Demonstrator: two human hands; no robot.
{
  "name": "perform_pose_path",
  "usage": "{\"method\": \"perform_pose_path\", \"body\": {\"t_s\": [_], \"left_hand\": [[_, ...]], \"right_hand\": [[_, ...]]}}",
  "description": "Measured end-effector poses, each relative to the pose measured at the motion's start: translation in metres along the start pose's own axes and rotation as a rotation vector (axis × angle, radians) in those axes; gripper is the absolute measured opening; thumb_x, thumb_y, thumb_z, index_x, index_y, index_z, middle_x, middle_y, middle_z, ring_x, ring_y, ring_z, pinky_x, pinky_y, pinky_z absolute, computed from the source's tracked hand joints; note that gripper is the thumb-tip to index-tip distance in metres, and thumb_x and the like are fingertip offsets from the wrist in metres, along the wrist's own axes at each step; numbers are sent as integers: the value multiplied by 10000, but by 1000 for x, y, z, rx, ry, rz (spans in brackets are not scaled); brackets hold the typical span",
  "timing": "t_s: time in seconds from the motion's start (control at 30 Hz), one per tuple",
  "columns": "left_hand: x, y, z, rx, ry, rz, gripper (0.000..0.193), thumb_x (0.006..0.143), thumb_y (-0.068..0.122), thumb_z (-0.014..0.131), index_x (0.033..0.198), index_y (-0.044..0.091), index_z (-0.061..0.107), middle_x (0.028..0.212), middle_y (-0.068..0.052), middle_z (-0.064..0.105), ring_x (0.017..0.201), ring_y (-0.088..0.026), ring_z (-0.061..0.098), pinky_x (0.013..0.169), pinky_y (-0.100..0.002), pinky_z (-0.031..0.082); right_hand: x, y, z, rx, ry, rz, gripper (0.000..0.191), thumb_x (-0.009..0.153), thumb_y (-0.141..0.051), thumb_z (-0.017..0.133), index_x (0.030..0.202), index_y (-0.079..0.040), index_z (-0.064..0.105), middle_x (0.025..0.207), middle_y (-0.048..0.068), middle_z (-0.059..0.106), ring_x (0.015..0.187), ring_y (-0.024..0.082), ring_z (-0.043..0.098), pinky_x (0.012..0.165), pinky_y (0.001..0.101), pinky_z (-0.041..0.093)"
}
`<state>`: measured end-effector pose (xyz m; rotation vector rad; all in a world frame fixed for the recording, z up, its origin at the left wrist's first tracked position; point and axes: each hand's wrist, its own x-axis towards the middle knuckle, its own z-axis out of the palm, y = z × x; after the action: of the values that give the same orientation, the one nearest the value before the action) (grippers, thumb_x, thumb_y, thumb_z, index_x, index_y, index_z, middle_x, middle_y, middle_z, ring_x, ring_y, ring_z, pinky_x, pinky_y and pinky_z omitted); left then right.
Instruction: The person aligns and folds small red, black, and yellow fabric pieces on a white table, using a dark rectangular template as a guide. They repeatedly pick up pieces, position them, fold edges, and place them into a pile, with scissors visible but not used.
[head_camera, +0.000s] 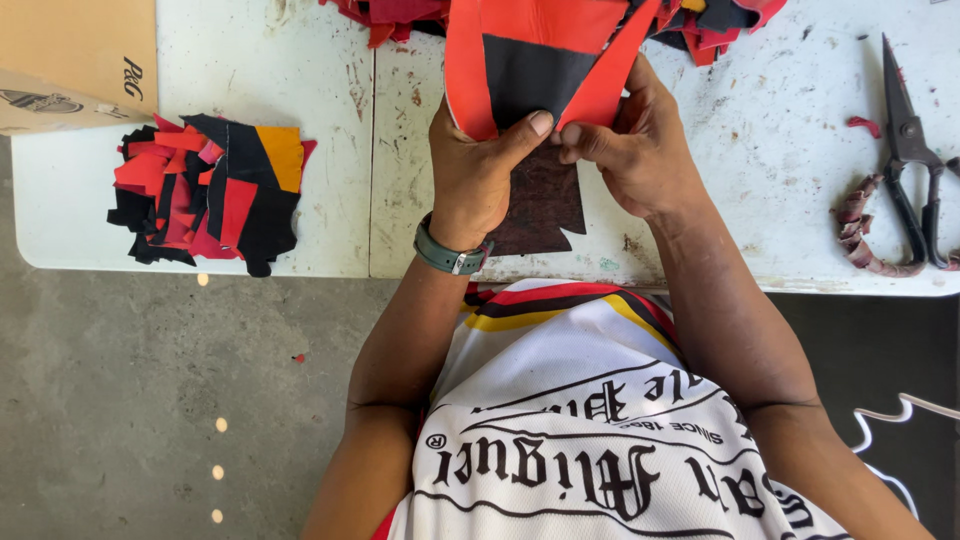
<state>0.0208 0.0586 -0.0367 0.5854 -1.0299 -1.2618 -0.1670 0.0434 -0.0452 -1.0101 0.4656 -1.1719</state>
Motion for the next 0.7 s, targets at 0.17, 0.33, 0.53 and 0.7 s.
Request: {"method": "perform_pose_path", "body": {"t_s": [0.17,0.33,0.53,0.7], "left_hand": [[1,0,0,19,-2,-6,259,964,-84,739,1169,-3,604,1005,-115,728,898,-203,741,842,-361,651],[0,-4,-2,14,7,-3,296,949,-81,741,1191,-1,589,1029,-103,726,900,-192,744,842,-354,653],[-6,-28,-7,171,86,61,255,983,-63,768,1190,-33,622,1037,-109,730,904,-165,727,829,-324,625],[-19,-31,1,362,72,116,491,950,7,813,1366,-10,552,1208,-84,681,1095,-138,651,993,-326,558]], "right_hand": [[3,-1,1,-9,27,28,507,950,67,758,1399,1,531,1117,105,706,937,160,713,824,306,622],[3,0,-3,-36,50,45,435,939,46,773,1328,9,582,1071,104,716,871,150,706,793,301,619],[6,13,1,-263,144,7,271,934,104,686,1193,37,644,1043,96,727,833,142,676,779,294,586],[9,-16,5,-608,32,-48,349,919,107,659,1252,12,611,1100,30,701,958,88,616,851,271,543]]}}
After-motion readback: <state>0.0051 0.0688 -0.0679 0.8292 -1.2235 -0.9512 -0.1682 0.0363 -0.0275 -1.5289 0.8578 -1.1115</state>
